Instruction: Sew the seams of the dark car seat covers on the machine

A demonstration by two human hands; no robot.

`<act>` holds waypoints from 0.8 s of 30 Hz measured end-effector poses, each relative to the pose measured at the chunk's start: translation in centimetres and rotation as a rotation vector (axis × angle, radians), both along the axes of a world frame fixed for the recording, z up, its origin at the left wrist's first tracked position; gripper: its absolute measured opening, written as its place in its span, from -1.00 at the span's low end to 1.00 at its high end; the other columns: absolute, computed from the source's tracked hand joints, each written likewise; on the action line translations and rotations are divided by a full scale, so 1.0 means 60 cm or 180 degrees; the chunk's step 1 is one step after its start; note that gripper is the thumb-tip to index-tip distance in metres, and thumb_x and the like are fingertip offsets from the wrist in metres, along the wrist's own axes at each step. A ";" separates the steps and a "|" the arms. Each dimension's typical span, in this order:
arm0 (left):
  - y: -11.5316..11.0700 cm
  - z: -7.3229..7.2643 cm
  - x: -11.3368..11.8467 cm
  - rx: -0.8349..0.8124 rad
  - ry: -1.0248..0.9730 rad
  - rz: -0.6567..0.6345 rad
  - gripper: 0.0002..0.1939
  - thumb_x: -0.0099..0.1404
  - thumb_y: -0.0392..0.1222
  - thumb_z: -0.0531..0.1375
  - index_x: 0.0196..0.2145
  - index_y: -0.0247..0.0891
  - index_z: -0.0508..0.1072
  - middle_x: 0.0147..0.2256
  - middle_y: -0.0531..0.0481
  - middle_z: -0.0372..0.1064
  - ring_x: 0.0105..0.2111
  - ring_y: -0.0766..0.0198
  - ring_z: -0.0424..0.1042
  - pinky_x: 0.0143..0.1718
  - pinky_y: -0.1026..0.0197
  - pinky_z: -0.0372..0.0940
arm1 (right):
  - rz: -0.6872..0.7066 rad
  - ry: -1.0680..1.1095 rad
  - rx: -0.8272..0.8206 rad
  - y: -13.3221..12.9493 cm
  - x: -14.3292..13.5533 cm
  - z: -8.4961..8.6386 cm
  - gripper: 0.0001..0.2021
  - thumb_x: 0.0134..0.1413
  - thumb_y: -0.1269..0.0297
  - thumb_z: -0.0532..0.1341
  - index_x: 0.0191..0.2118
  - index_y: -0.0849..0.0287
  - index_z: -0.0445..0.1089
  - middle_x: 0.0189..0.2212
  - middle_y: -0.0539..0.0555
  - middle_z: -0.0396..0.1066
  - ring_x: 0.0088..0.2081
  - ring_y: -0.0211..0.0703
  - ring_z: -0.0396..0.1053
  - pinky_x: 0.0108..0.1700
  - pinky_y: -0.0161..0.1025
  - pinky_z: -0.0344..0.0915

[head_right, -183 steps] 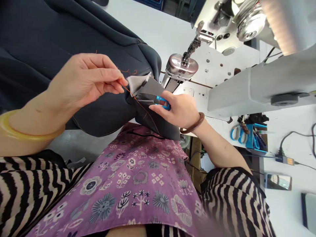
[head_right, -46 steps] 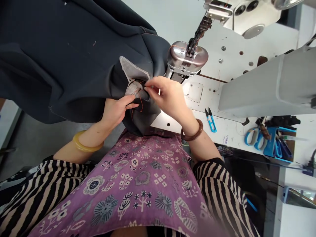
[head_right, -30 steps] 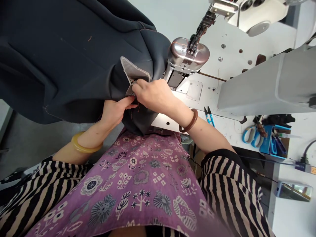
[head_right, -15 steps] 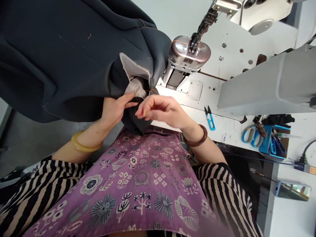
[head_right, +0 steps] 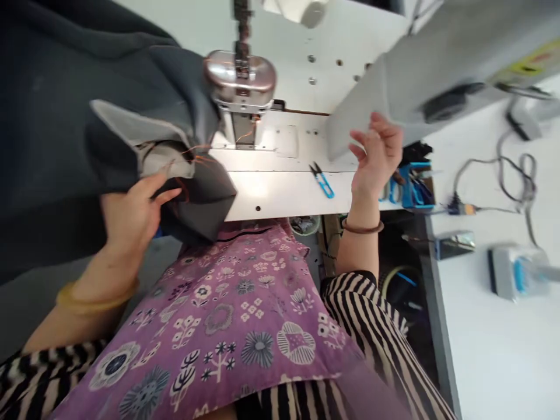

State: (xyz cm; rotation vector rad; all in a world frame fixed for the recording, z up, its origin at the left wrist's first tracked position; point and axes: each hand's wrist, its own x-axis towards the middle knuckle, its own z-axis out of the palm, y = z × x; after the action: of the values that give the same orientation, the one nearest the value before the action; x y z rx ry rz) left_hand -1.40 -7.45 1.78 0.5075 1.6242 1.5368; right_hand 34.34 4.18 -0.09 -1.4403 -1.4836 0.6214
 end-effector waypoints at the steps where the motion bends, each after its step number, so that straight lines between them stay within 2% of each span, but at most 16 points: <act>1: 0.000 0.003 0.001 -0.0020 0.0058 0.0006 -0.71 -0.05 -0.18 0.43 -0.31 0.01 0.55 -0.30 0.28 0.55 -0.11 0.11 0.51 -0.17 0.02 0.53 | -0.0596 -0.0204 0.0020 0.000 0.041 -0.011 -0.75 0.20 0.05 0.06 -0.21 0.09 0.33 0.03 0.12 0.38 -0.19 -0.19 0.34 -0.17 -0.16 0.23; 2: -0.001 0.005 0.003 -0.0050 0.0127 0.0028 -0.68 -0.04 -0.19 0.44 -0.30 0.09 0.54 -0.31 0.35 0.54 -0.07 0.10 0.50 -0.08 -0.06 0.52 | -0.1048 -0.0440 0.0000 -0.002 0.080 -0.022 -0.80 0.17 0.11 0.10 -0.21 0.11 0.32 -0.08 0.15 0.43 -0.26 -0.22 0.31 -0.18 -0.17 0.24; 4: -0.002 0.009 0.005 -0.0108 0.0271 -0.0023 -0.66 -0.03 -0.18 0.42 -0.31 0.23 0.52 -0.32 0.45 0.52 0.03 0.05 0.45 0.07 -0.21 0.44 | -0.1583 -0.1300 -0.0317 -0.012 0.146 -0.046 -0.82 0.20 0.27 0.04 -0.19 0.18 0.33 -0.19 0.18 0.44 -0.24 -0.17 0.32 -0.12 -0.16 0.24; 6: -0.005 0.011 0.006 -0.0101 0.0411 -0.0118 -0.68 -0.01 -0.14 0.41 -0.33 0.31 0.50 -0.29 0.51 0.51 0.10 -0.01 0.40 0.15 -0.31 0.38 | -0.1620 -0.2235 -0.0833 -0.024 0.190 -0.069 -0.76 0.20 0.40 -0.01 -0.17 0.26 0.38 -0.13 0.24 0.43 -0.09 -0.09 0.32 0.02 -0.14 0.20; 8: -0.007 0.012 0.005 -0.0079 0.0497 -0.0203 -0.69 0.01 -0.12 0.41 -0.34 0.34 0.50 -0.23 0.52 0.50 0.14 -0.03 0.37 0.18 -0.32 0.36 | -0.1394 -0.2735 -0.1244 -0.032 0.216 -0.091 -0.74 0.18 0.45 0.01 -0.15 0.30 0.42 -0.03 0.30 0.40 0.04 -0.03 0.26 0.12 -0.14 0.12; 10: -0.007 0.011 0.005 -0.0096 0.0485 -0.0169 -0.68 0.00 -0.14 0.41 -0.35 0.34 0.51 -0.19 0.45 0.51 0.12 0.01 0.40 0.17 -0.26 0.39 | -0.1358 -0.2802 -0.1467 -0.028 0.230 -0.111 -0.72 0.17 0.45 0.03 -0.09 0.33 0.42 0.02 0.35 0.37 0.07 0.01 0.22 0.13 -0.12 0.08; 13: -0.001 0.008 0.005 -0.0121 0.0385 -0.0049 -0.70 -0.04 -0.18 0.42 -0.40 0.27 0.51 -0.22 0.33 0.53 0.04 0.06 0.45 0.05 -0.12 0.49 | -0.1599 -0.2682 -0.1516 -0.001 0.246 -0.128 -0.68 0.11 0.50 0.02 -0.06 0.35 0.39 -0.01 0.39 0.36 0.00 0.00 0.22 0.07 -0.10 0.08; 16: 0.002 0.003 0.009 -0.0071 0.0239 0.0093 -0.78 -0.11 -0.18 0.43 -0.48 0.09 0.51 -0.33 0.21 0.53 -0.14 0.13 0.51 -0.19 0.04 0.56 | -0.1710 -0.2476 -0.1342 0.036 0.251 -0.124 -0.82 -0.09 0.55 0.09 -0.35 0.21 0.36 -0.30 0.21 0.34 -0.15 -0.05 0.20 -0.01 -0.09 0.08; 17: 0.003 0.001 0.010 -0.0036 0.0186 0.0164 -0.79 -0.13 -0.18 0.43 -0.50 0.01 0.50 -0.38 0.17 0.51 -0.23 0.18 0.51 -0.28 0.11 0.55 | -0.1653 -0.2414 -0.1401 0.046 0.251 -0.119 -0.84 -0.21 0.57 0.13 -0.50 0.14 0.26 -0.45 0.10 0.24 -0.23 -0.06 0.18 -0.07 -0.07 0.07; 19: 0.003 -0.001 0.011 0.0064 0.0098 0.0284 -0.77 -0.17 -0.17 0.40 -0.47 -0.14 0.50 -0.42 0.11 0.49 -0.35 0.25 0.49 -0.41 0.20 0.52 | -0.1513 -0.2357 -0.1532 0.060 0.251 -0.109 -0.67 -0.37 0.58 0.14 -0.67 0.02 -0.01 -0.63 -0.09 -0.12 -0.31 0.00 0.16 -0.14 0.01 0.04; 22: 0.006 -0.002 0.006 0.0030 -0.0091 0.0281 -0.69 -0.21 -0.16 0.38 -0.43 -0.26 0.48 -0.39 0.04 0.49 -0.38 0.28 0.47 -0.48 0.30 0.47 | -0.1375 -0.2397 -0.1650 0.059 0.261 -0.106 -0.59 -0.47 0.56 0.17 -0.72 -0.03 -0.12 -0.64 -0.09 -0.25 -0.21 0.28 0.23 -0.17 0.11 -0.04; 23: 0.007 -0.002 0.005 0.0031 -0.0164 0.0262 -0.67 -0.21 -0.15 0.37 -0.41 -0.27 0.48 -0.39 0.04 0.48 -0.39 0.29 0.47 -0.48 0.32 0.46 | -0.1762 -0.2435 -0.1481 0.051 0.262 -0.106 -0.57 -0.47 0.52 0.17 -0.69 -0.04 -0.17 -0.61 -0.09 -0.28 -0.15 0.36 0.27 -0.19 0.12 -0.05; 24: 0.007 -0.001 0.004 0.0047 -0.0215 0.0249 -0.65 -0.21 -0.15 0.38 -0.39 -0.28 0.48 -0.39 0.04 0.47 -0.39 0.30 0.46 -0.48 0.33 0.46 | -0.1915 -0.2429 -0.1153 0.040 0.258 -0.104 -0.60 -0.38 0.46 0.14 -0.64 -0.05 -0.20 -0.58 -0.10 -0.31 -0.12 0.39 0.29 -0.22 0.12 -0.07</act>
State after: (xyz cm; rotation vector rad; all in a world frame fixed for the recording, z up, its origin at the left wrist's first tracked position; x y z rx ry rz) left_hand -1.18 -7.04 1.71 0.3999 1.5986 1.6074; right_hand 49.85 6.57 -6.36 -2.4552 -1.3863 -0.0710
